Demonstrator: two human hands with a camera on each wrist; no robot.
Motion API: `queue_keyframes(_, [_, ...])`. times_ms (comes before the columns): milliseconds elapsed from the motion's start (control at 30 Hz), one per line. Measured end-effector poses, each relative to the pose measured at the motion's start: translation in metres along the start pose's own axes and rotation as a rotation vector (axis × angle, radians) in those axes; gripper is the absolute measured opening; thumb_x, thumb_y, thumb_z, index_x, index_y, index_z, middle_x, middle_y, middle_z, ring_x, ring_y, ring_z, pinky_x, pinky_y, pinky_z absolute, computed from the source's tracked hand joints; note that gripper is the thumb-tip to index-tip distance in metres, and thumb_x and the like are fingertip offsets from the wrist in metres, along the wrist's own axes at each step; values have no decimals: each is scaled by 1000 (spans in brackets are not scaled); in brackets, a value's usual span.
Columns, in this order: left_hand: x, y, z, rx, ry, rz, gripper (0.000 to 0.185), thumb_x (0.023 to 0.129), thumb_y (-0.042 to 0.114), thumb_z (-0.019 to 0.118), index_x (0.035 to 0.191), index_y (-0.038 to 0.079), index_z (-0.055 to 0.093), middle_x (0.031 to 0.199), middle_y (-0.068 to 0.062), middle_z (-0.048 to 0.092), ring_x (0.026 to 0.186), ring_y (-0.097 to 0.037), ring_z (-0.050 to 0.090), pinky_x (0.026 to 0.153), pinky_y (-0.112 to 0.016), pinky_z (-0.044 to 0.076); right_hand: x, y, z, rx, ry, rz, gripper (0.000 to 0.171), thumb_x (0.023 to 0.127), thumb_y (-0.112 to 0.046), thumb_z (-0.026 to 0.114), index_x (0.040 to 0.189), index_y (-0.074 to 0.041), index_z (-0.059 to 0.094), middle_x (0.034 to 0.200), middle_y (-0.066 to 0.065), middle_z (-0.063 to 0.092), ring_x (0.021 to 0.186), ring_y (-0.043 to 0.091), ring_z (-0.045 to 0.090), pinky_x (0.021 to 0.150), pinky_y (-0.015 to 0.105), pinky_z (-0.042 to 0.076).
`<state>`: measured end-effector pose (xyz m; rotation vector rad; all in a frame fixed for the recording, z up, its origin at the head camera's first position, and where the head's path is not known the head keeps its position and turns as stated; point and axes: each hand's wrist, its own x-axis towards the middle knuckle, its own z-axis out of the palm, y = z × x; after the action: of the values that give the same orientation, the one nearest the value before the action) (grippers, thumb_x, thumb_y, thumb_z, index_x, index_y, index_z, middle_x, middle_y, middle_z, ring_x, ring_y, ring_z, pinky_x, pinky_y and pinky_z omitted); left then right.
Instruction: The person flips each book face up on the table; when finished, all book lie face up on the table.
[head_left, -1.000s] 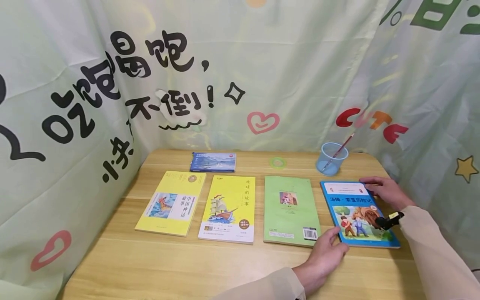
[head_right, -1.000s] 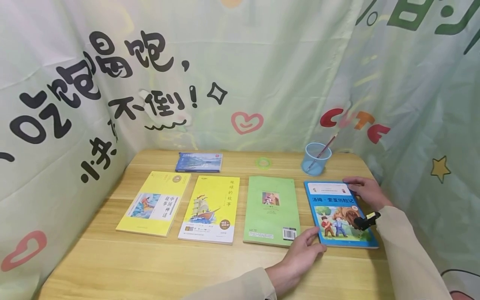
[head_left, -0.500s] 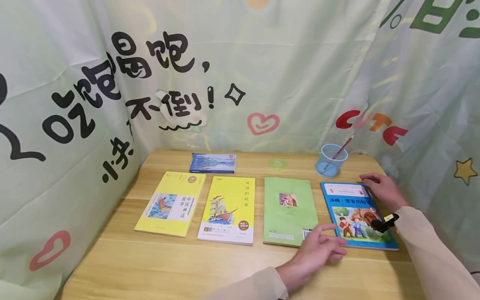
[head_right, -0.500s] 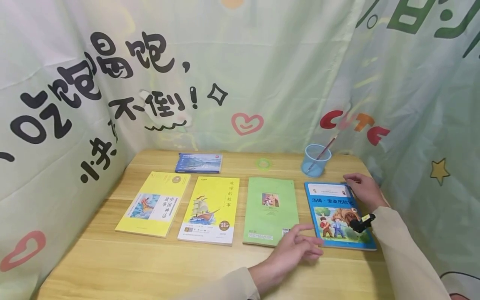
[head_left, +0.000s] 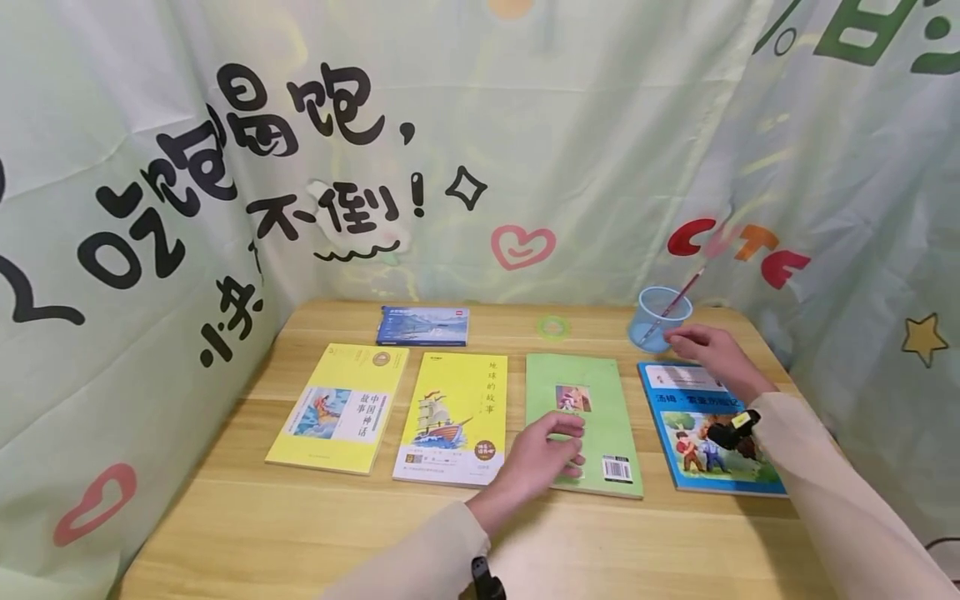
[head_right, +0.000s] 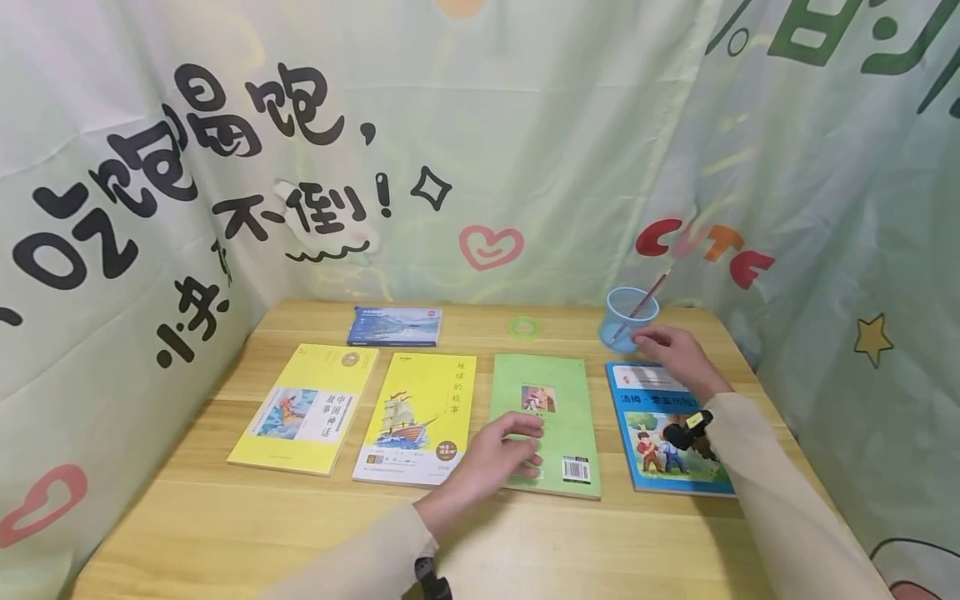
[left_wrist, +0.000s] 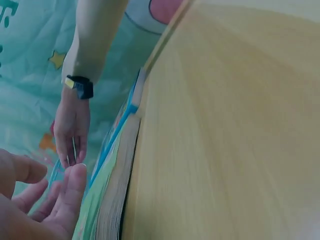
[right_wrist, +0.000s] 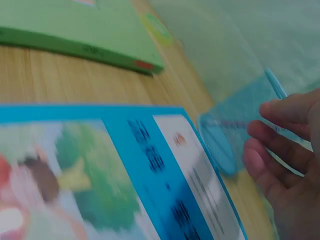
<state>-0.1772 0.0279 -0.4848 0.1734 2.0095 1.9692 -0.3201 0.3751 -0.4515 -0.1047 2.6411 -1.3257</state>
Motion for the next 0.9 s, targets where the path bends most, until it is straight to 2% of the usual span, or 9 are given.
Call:
queue_keyframes(133, [-10, -5, -19, 56, 25, -21, 35, 105, 7, 68, 139, 13, 68, 132, -13, 65, 81, -19, 75, 72, -31, 70, 10, -9, 15, 8, -57, -30, 60, 118, -40, 48, 160, 2, 46, 164, 32, 45, 149, 56, 45, 124, 82, 30])
queue_keyframes(200, [-15, -8, -25, 74, 27, -30, 37, 104, 6, 68, 140, 13, 67, 126, -13, 64, 75, -19, 73, 69, -32, 69, 16, -10, 21, 11, -73, -55, 58, 118, -37, 47, 160, 2, 46, 163, 32, 47, 148, 56, 47, 124, 80, 32])
queue_keyframes(300, [-21, -11, -28, 99, 28, -30, 40, 102, 6, 70, 141, 14, 66, 123, -11, 62, 71, -18, 71, 67, -32, 68, 23, -13, 31, 12, -95, -92, 56, 119, -35, 47, 159, 3, 47, 161, 33, 50, 146, 54, 51, 125, 72, 39])
queue_keyframes(433, [-30, -11, -31, 120, 16, -42, 43, 101, 7, 71, 144, 11, 63, 114, -11, 65, 66, -19, 71, 64, -32, 68, 31, -20, 46, 7, -127, -108, 53, 119, -33, 47, 157, 4, 50, 158, 32, 54, 144, 50, 56, 122, 65, 47])
queue_keyframes(567, [-37, -11, -35, 100, 8, -52, 49, 100, 5, 71, 148, 8, 60, 110, -12, 66, 65, -19, 71, 65, -34, 69, 38, -25, 61, -13, -145, -104, 50, 117, -31, 52, 153, 3, 56, 153, 30, 59, 138, 46, 61, 117, 61, 54])
queue_keyframes(700, [-44, -11, -38, 104, 12, -47, 55, 97, 2, 71, 150, 7, 58, 134, -18, 57, 65, -20, 71, 65, -34, 69, 42, -26, 70, -81, -140, -100, 44, 116, -30, 56, 149, -1, 63, 149, 25, 63, 127, 39, 64, 109, 50, 60])
queue_keyframes(800, [-48, -11, -41, 131, 25, -66, 60, 93, 2, 73, 151, 7, 58, 153, -26, 50, 68, -20, 73, 69, -36, 69, 43, -26, 72, -134, -129, -97, 40, 116, -28, 56, 147, -4, 66, 147, 24, 65, 123, 35, 62, 107, 46, 58])
queue_keyframes(900, [-51, -12, -43, 185, 47, -80, 65, 89, 8, 76, 152, 9, 57, 164, -23, 47, 75, -17, 71, 88, -38, 65, 44, -26, 72, -139, -129, -89, 38, 115, -25, 56, 145, -3, 67, 146, 24, 65, 123, 35, 61, 109, 50, 57])
